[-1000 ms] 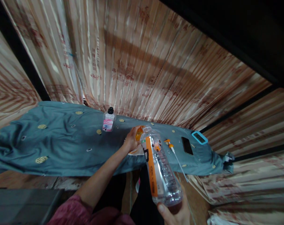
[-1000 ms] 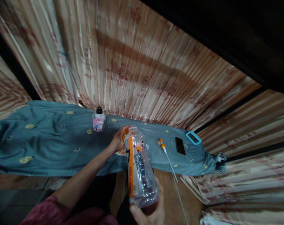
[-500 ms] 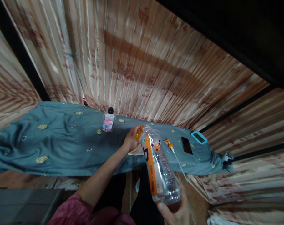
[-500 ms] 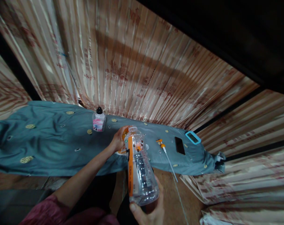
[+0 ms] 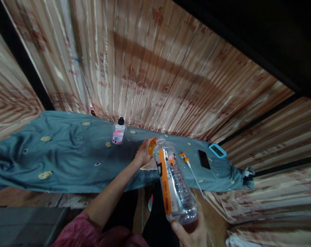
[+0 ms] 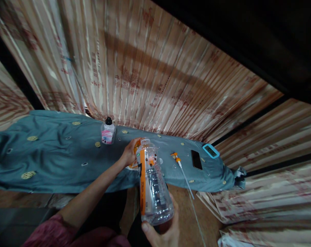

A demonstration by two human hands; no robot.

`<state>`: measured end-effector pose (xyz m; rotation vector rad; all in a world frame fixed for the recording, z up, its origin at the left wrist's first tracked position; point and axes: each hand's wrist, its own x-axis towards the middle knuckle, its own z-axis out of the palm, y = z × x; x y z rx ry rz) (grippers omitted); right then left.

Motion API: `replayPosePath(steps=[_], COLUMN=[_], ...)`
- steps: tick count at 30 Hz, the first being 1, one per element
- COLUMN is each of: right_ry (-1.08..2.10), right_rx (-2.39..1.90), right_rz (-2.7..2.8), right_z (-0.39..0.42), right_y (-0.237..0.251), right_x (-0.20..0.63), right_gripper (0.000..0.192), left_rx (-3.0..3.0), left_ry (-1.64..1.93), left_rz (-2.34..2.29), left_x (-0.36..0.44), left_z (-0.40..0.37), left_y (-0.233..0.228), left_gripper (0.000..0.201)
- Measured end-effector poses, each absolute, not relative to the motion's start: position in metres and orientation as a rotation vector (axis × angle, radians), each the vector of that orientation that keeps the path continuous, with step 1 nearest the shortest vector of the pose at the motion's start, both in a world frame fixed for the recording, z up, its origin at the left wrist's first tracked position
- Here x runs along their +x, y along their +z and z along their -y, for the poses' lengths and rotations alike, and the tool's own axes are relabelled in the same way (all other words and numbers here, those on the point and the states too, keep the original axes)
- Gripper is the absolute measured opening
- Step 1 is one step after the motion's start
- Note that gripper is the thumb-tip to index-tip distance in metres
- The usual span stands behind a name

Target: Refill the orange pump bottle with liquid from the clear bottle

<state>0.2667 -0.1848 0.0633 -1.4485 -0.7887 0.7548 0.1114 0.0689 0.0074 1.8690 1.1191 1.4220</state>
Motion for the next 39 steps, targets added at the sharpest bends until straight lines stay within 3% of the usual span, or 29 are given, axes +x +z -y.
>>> replayPosePath(steps=[39], right_ry=[0.669], right_rx=[-1.535], right_rz=[0.924], right_z=[0.1875], right_y=[0.0689], right_x=[0.2664], right_gripper=[0.086], left_rx=[1.837], left_ry=[1.426], left_rz=[-1.114], left_x=[0.1121], left_z=[-0.0684], left_y=[0.0070], left_gripper=[0.061])
